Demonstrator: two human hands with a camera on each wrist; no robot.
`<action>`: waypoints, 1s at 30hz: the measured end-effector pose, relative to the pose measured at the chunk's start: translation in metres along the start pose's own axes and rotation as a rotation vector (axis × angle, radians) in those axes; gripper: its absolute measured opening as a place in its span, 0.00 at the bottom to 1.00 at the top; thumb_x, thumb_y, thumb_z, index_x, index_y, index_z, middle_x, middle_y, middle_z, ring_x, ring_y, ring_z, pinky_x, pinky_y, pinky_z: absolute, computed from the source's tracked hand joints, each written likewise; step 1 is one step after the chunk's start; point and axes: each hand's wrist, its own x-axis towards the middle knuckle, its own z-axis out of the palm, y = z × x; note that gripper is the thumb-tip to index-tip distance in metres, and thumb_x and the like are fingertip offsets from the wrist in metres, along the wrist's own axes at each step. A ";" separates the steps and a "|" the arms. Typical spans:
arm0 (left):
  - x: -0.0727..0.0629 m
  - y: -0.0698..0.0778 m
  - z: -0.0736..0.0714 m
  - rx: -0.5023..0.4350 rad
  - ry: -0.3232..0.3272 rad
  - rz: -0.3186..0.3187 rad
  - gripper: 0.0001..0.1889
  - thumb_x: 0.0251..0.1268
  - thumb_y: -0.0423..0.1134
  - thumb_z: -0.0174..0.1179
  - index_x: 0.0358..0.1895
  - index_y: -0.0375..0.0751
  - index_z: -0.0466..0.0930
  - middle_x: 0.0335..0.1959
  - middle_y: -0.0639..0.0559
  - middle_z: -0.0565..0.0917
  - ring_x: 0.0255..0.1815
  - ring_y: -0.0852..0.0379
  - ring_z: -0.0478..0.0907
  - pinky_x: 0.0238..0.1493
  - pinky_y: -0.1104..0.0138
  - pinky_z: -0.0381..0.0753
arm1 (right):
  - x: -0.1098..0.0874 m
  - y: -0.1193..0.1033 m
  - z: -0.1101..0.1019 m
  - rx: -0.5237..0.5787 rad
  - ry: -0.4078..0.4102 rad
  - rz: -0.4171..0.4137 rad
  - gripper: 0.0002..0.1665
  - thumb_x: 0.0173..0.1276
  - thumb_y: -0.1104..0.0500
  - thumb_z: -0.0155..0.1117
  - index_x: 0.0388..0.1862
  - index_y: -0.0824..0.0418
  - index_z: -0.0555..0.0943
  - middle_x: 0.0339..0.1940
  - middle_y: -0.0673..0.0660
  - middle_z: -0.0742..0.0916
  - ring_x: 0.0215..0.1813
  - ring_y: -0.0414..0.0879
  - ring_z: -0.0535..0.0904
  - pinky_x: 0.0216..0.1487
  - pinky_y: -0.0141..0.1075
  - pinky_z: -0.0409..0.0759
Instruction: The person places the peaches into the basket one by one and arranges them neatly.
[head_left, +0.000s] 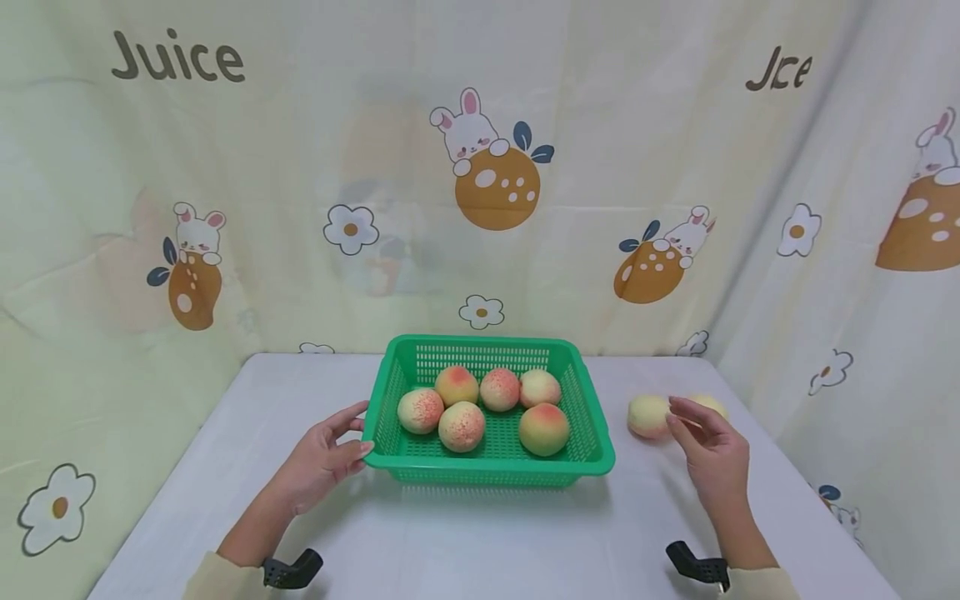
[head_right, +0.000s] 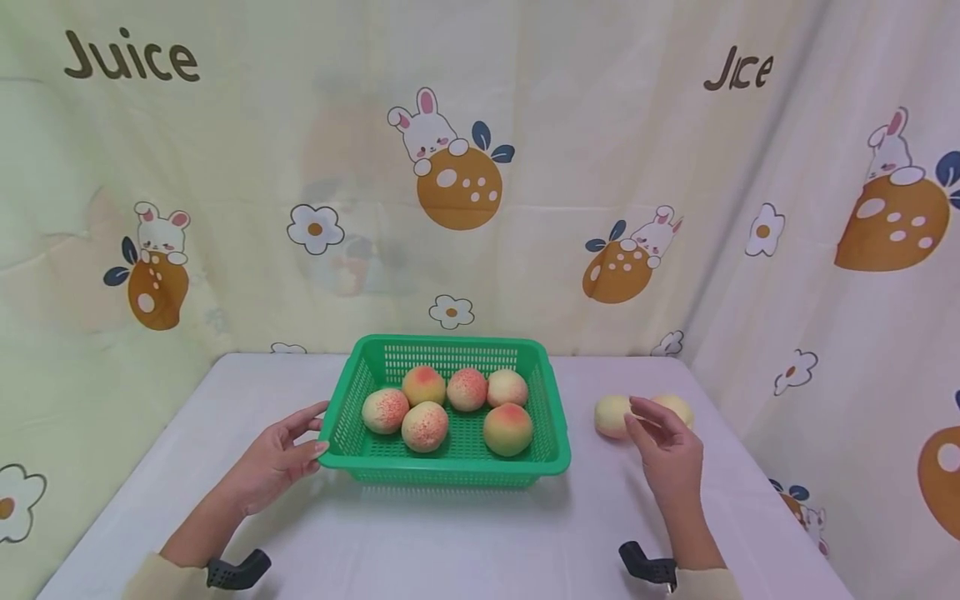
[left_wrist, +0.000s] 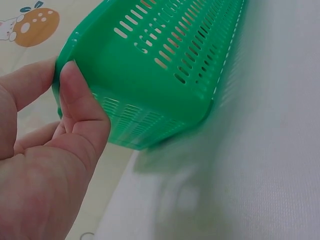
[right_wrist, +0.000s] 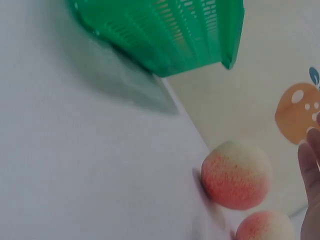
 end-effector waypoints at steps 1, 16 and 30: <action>0.000 0.000 0.000 0.006 -0.004 0.004 0.40 0.70 0.32 0.64 0.82 0.47 0.55 0.59 0.45 0.70 0.41 0.60 0.85 0.48 0.68 0.87 | 0.000 0.002 -0.002 -0.014 0.011 -0.006 0.21 0.65 0.68 0.73 0.56 0.69 0.84 0.51 0.48 0.90 0.51 0.34 0.84 0.50 0.17 0.80; 0.002 -0.002 -0.001 0.011 -0.013 0.013 0.39 0.71 0.32 0.63 0.82 0.48 0.56 0.60 0.44 0.69 0.42 0.61 0.84 0.49 0.68 0.87 | 0.013 0.029 -0.025 -0.213 0.190 -0.009 0.23 0.62 0.62 0.78 0.57 0.61 0.87 0.55 0.44 0.89 0.53 0.26 0.78 0.53 0.15 0.75; 0.000 0.000 -0.001 0.010 -0.020 0.020 0.39 0.72 0.32 0.63 0.82 0.47 0.55 0.59 0.46 0.69 0.41 0.61 0.84 0.49 0.69 0.87 | 0.030 0.045 -0.036 -0.398 0.202 0.150 0.30 0.66 0.47 0.74 0.65 0.54 0.82 0.69 0.53 0.82 0.73 0.44 0.72 0.68 0.28 0.70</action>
